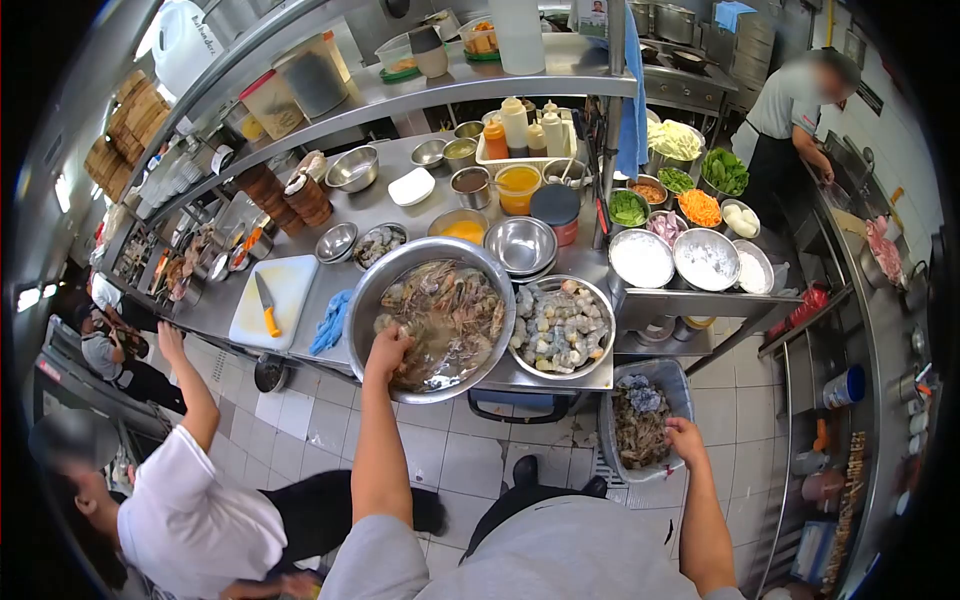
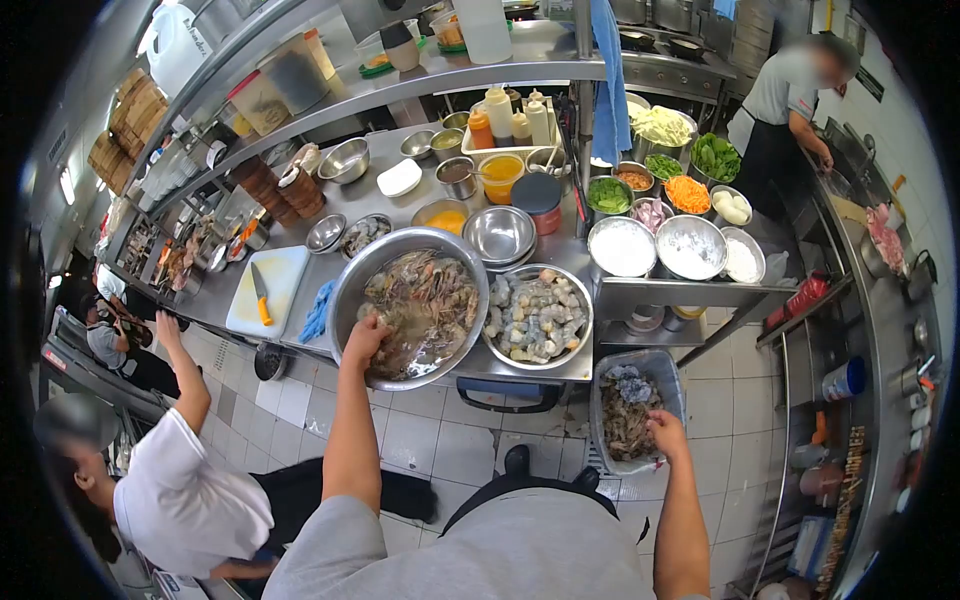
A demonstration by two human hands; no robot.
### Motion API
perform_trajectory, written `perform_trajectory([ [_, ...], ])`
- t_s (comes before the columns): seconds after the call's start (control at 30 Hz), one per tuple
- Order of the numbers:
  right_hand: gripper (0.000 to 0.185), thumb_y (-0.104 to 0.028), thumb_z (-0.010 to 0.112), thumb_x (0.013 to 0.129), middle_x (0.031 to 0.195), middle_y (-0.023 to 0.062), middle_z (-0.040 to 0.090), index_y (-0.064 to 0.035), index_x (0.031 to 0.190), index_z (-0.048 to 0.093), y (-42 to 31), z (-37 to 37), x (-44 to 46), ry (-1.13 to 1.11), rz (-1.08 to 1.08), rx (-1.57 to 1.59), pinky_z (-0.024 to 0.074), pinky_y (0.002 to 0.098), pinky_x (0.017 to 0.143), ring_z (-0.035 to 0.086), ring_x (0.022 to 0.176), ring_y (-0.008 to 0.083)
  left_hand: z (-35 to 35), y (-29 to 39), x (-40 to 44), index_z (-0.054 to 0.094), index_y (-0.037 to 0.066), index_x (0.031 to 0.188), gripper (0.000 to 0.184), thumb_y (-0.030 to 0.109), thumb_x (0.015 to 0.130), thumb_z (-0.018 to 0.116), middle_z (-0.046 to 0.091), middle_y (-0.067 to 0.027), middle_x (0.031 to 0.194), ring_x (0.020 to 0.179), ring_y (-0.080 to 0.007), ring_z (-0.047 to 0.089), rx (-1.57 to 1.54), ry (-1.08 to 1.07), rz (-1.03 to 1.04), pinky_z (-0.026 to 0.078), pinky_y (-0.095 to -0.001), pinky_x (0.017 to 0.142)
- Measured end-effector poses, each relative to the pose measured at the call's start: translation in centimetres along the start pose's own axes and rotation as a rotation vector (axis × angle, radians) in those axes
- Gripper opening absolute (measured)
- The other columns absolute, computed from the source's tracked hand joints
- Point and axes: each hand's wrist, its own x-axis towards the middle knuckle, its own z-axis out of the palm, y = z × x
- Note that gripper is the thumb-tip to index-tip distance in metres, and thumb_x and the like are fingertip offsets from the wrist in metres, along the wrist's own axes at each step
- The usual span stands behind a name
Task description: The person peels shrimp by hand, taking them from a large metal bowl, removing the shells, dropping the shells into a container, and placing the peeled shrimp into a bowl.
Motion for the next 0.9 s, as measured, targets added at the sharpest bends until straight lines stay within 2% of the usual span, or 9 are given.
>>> perform_trajectory([
  [0.17,0.025,-0.006,0.062,0.09,0.087,0.0055,0.066,0.0013,0.114,0.063,0.5,-0.3,0.5,0.001,-0.074,0.056,0.0508,0.0266,0.065,0.06,0.071,0.0115,-0.7,3.0,-1.8,0.062,0.008,0.104,0.015,0.01,0.09,0.064,0.064,-0.0004,0.087,0.08,-0.0117,0.061,-0.511,-0.084,-0.113,0.052,-0.0286,0.071],
  [0.33,0.025,-0.005,0.06,0.092,0.095,0.0072,0.068,0.0004,0.117,0.061,-6.2,1.4,-0.1,-0.079,-0.162,0.255,0.0523,0.0256,0.072,0.063,0.08,0.0127,2.6,9.2,-4.3,0.059,0.008,0.107,0.013,0.011,0.094,0.062,0.065,-0.0011,0.091,0.08,-0.0112,0.063,-0.818,-0.181,0.128,0.05,-0.0257,0.068],
  [0.5,0.028,-0.006,0.057,0.096,0.106,0.0076,0.066,-0.0019,0.123,0.058,-20.5,4.9,-6.3,-0.213,-0.399,0.308,0.0532,0.0281,0.085,0.064,0.095,0.0142,12.2,15.2,-8.0,0.059,0.008,0.107,0.014,0.013,0.094,0.062,0.066,-0.0017,0.092,0.08,-0.0101,0.063,-0.798,-0.321,0.245,0.051,-0.0253,0.07],
  [0.63,0.038,-0.01,0.06,0.096,0.113,0.0074,0.064,-0.0012,0.132,0.05,-24.0,6.5,-7.5,-0.242,-0.573,0.259,0.0491,0.0289,0.091,0.06,0.103,0.014,22.1,18.0,-11.6,0.059,0.003,0.117,0.025,0.005,0.092,0.062,0.068,-0.0037,0.096,0.08,-0.0092,0.062,-0.683,-0.366,0.361,0.051,-0.0243,0.07],
  [0.73,0.046,-0.006,0.057,0.096,0.125,0.0089,0.057,-0.0023,0.14,0.041,-22.9,6.6,-6.6,-0.118,-0.489,0.486,0.0475,0.0282,0.093,0.056,0.109,0.0132,27.9,19.6,-15.6,0.059,-0.002,0.12,0.03,0.007,0.092,0.061,0.07,-0.0088,0.095,0.083,-0.0122,0.065,-0.486,-0.3,0.595,0.053,-0.029,0.073],
  [0.77,0.048,-0.005,0.056,0.096,0.126,0.0088,0.055,-0.0026,0.141,0.039,-22.1,6.4,-6.4,-0.091,-0.462,0.6,0.0475,0.0282,0.093,0.055,0.11,0.0129,28.1,21.2,-17.5,0.055,-0.002,0.127,0.037,0.005,0.091,0.059,0.067,-0.0173,0.111,0.097,-0.0216,0.066,-0.391,-0.403,0.524,0.052,-0.0338,0.085],
  [0.83,0.042,-0.006,0.054,0.098,0.12,0.007,0.058,-0.0034,0.138,0.043,-19.4,5.5,-5.2,0.082,-0.531,0.517,0.0492,0.0285,0.088,0.057,0.105,0.0125,31.3,20.2,-18.9,0.051,-0.002,0.133,0.046,0.004,0.088,0.06,0.055,-0.0243,0.132,0.116,-0.0326,0.058,-0.264,-0.323,0.883,0.046,-0.0387,0.099],
  [0.87,0.042,-0.007,0.054,0.098,0.119,0.0075,0.059,-0.003,0.138,0.043,-18.0,4.6,-4.8,0.097,-0.429,0.595,0.0489,0.0287,0.088,0.058,0.104,0.0138,32.3,19.7,-19.3,0.047,-0.001,0.137,0.055,0.004,0.085,0.06,0.043,-0.025,0.144,0.127,-0.0389,0.047,-0.231,-0.454,0.881,0.038,-0.042,0.107],
  [0.9,0.041,-0.008,0.054,0.098,0.118,0.008,0.06,-0.0026,0.137,0.043,-17.1,3.7,-4.8,0.11,-0.326,0.676,0.0486,0.029,0.088,0.059,0.103,0.0151,32.4,19.9,-20.1,0.047,-0.001,0.137,0.057,0.006,0.083,0.061,0.047,-0.0224,0.141,0.126,-0.0384,0.048,-0.151,-0.466,0.921,0.038,-0.0417,0.107],
])
